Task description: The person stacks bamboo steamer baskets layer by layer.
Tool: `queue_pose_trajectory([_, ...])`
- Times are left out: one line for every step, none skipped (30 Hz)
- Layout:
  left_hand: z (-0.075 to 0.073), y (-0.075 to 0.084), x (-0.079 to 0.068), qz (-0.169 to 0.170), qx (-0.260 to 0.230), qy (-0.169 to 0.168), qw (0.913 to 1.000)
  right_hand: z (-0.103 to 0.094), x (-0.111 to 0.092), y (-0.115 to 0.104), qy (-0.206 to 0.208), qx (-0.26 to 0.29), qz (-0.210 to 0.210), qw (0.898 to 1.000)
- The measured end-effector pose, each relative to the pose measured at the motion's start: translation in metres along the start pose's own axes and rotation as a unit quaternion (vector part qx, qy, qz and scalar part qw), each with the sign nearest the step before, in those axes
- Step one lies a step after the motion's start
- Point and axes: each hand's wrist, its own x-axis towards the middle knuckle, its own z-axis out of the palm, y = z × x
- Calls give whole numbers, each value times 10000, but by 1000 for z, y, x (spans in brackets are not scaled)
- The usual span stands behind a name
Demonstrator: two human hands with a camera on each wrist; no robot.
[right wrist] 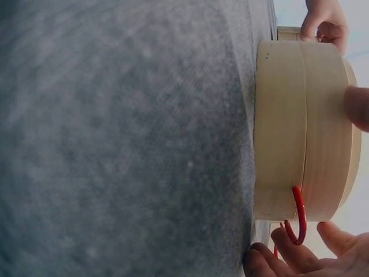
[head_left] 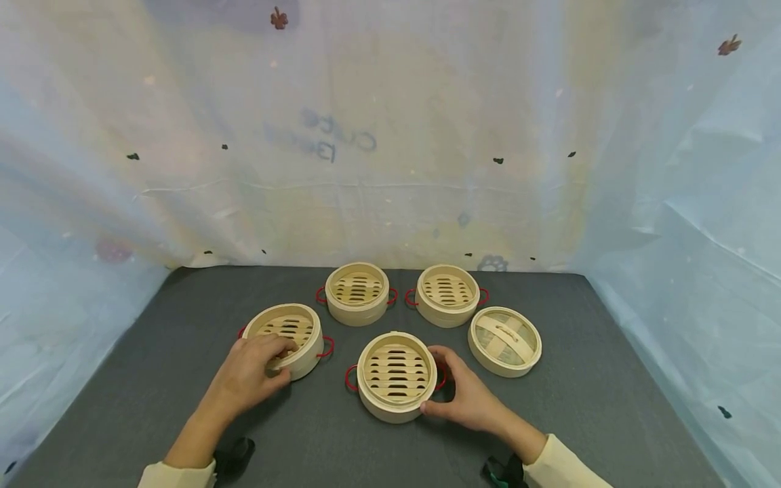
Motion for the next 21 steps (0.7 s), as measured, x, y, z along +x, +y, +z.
queue_pose_trajectory([0, 1, 1, 3, 19, 24, 10000, 0, 0, 0, 2, -4, -16, 10000])
queue_pose_trajectory([-1, 2, 1, -5, 25, 39, 10000, 0, 0, 0, 3, -2, -18, 10000])
queue_pose_trajectory([-1, 3, 2, -7, 18, 53, 10000, 0, 0, 0, 1, 6, -28, 10000])
queue_pose_trajectory([-1, 4, 2, -15, 14, 61, 10000, 0, 0, 0, -1, 8, -30, 10000])
queue_pose_trajectory([-2, 5, 2, -17, 6, 70, 10000, -1, 0, 0, -4, 24, -39, 10000])
queue_pose_trajectory([-2, 6, 3, -23, -7, 82, 10000, -1, 0, -1, -6, 39, -41, 10000])
queue_pose_trajectory([-2, 7, 3, -24, -17, 90, 10000, -1, 0, -1, -4, 43, -49, 10000])
queue_pose_trajectory([-2, 7, 3, -25, -37, 98, 9999, -1, 0, -1, -8, 50, -55, 10000])
queue_pose_trajectory([-2, 8, 3, -14, -54, 113, 9999, -1, 0, -1, -9, 55, -61, 10000])
queue_pose_trajectory([-2, 9, 3, -2, -86, 128, 9999, -1, 0, -1, -9, 52, -57, 10000])
queue_pose_trajectory([-3, 10, 4, 16, -104, 143, 9998, -1, 0, -1, -6, 48, -60, 10000])
queue_pose_trajectory([-3, 10, 4, 35, -121, 153, 9998, -1, 0, -1, 1, 47, -62, 10000])
queue_pose_trajectory([-3, 11, 5, 58, -145, 166, 9997, -1, 0, -1, 11, 31, -64, 10000])
queue_pose_trajectory([-3, 12, 5, 80, -171, 176, 9997, -1, 0, -1, 18, 21, -63, 10000])
queue_pose_trajectory([-3, 13, 6, 103, -196, 189, 9996, -1, 0, -1, 25, 6, -59, 10000])
queue_pose_trajectory([-3, 14, 7, 128, -227, 204, 9995, -1, 0, 0, 31, -12, -56, 10000])
queue_pose_trajectory([-4, 15, 7, 148, -243, 222, 9993, 0, 0, 0, 36, -21, -53, 10000])
queue_pose_trajectory([-4, 16, 8, 183, -284, 241, 9991, 0, 0, 0, 39, -38, -44, 10000])
queue_pose_trajectory([-4, 17, 9, 219, -324, 271, 9989, 0, 0, 0, 44, -66, -33, 10000])
queue_pose_trajectory([-4, 18, 10, 246, -344, 294, 9987, 0, 0, 0, 46, -67, -27, 10000])
queue_pose_trajectory([-4, 19, 10, 273, -370, 320, 9984, 1, 0, 0, 48, -67, -19, 10000])
